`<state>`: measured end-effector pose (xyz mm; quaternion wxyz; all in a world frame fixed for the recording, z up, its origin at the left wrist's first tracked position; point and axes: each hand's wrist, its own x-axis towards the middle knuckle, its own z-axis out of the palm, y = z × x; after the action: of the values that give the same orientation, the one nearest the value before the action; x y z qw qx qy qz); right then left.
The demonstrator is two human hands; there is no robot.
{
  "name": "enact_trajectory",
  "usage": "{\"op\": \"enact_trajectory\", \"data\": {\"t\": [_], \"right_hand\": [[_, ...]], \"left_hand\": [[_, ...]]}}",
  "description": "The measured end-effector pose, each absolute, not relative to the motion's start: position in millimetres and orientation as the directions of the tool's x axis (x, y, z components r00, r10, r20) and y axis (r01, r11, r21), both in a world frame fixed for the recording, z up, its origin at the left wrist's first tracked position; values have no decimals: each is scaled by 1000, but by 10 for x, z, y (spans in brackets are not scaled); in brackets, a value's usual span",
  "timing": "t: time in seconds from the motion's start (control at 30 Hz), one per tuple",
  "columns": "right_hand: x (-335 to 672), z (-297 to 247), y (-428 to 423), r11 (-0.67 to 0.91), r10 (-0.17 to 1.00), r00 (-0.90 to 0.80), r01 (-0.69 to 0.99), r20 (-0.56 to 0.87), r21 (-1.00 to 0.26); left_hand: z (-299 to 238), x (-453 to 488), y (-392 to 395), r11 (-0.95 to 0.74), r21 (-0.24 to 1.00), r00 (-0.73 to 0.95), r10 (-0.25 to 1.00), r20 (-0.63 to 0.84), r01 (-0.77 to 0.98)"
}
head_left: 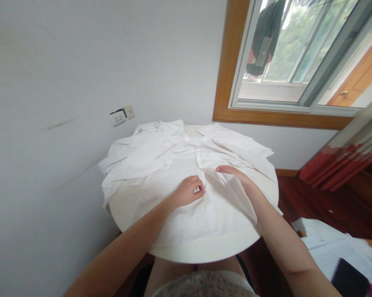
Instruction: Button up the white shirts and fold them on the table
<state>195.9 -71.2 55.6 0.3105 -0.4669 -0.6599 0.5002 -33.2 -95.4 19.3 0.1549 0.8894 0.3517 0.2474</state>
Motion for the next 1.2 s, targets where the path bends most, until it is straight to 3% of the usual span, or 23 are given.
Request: {"op": "enact_trajectory", "data": {"t": [0.17, 0.37, 0.53, 0.93, 1.2], "right_hand": [[1861, 478, -725, 50, 854, -510, 272, -101, -961], [1719, 438, -867, -45, 793, -559, 345, -243, -937], [1739, 407, -876, -16, 749, -629, 297, -209, -955], [1776, 330, -856, -71, 754, -616, 267, -227, -961], [1777, 342, -872, -122, 741, -616, 266, -266, -956]], "left_hand": [[211, -350, -929, -590, 599, 587, 775, 233, 542], [200, -345, -936, -211, 824, 483, 871, -85, 526], [243, -308, -956, -30, 857, 459, 854, -246, 514], [311, -312, -938, 202, 898, 440, 816, -375, 392], [338, -299, -954, 237, 892, 421, 815, -399, 386]]}}
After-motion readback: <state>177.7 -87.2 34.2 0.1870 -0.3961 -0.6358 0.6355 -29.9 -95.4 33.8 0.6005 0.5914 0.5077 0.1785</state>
